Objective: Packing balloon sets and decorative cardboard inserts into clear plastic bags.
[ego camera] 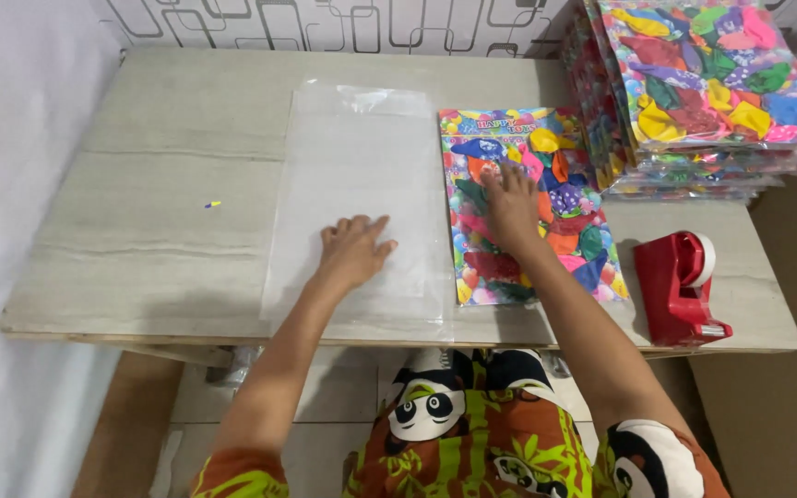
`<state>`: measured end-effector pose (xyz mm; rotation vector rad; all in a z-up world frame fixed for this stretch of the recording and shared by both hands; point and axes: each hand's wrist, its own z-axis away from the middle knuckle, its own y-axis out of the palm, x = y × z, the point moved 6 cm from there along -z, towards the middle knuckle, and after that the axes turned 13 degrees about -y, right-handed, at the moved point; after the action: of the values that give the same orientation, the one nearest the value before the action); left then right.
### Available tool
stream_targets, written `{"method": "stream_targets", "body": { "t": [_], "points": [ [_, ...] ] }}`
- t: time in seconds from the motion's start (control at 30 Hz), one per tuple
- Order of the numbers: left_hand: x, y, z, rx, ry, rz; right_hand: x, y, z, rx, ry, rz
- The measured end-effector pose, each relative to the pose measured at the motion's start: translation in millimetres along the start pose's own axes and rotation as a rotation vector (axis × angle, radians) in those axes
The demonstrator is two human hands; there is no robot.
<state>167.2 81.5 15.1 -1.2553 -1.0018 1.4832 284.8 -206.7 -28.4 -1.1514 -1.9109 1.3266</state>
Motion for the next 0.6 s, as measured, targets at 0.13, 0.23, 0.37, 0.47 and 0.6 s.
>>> {"method": "stream_targets", "body": {
  "t": [0.13, 0.23, 0.37, 0.47, 0.6],
  "points": [
    [77, -27, -22, -0.305, -0.307, 0.049, 94, -26, 4, -0.126, -0.147, -0.354],
    [107, -37, -29, -0.282, -0.539, 0.112, 141, -9, 7, 0.055, -0.071, -0.431],
    [147, -1, -82, -0.259, -0.629, 0.398, 176, -8, 10, 0.199, 0.051, -0.323],
    [192, 46, -132, -0.170, -0.622, 0.624, 169, -1, 11, 0.151, 0.070, -0.374],
    [155, 19, -105, -0.046, -0.584, 0.726, 158, -12, 11, 0.156, 0.122, -0.507]
  ]
}}
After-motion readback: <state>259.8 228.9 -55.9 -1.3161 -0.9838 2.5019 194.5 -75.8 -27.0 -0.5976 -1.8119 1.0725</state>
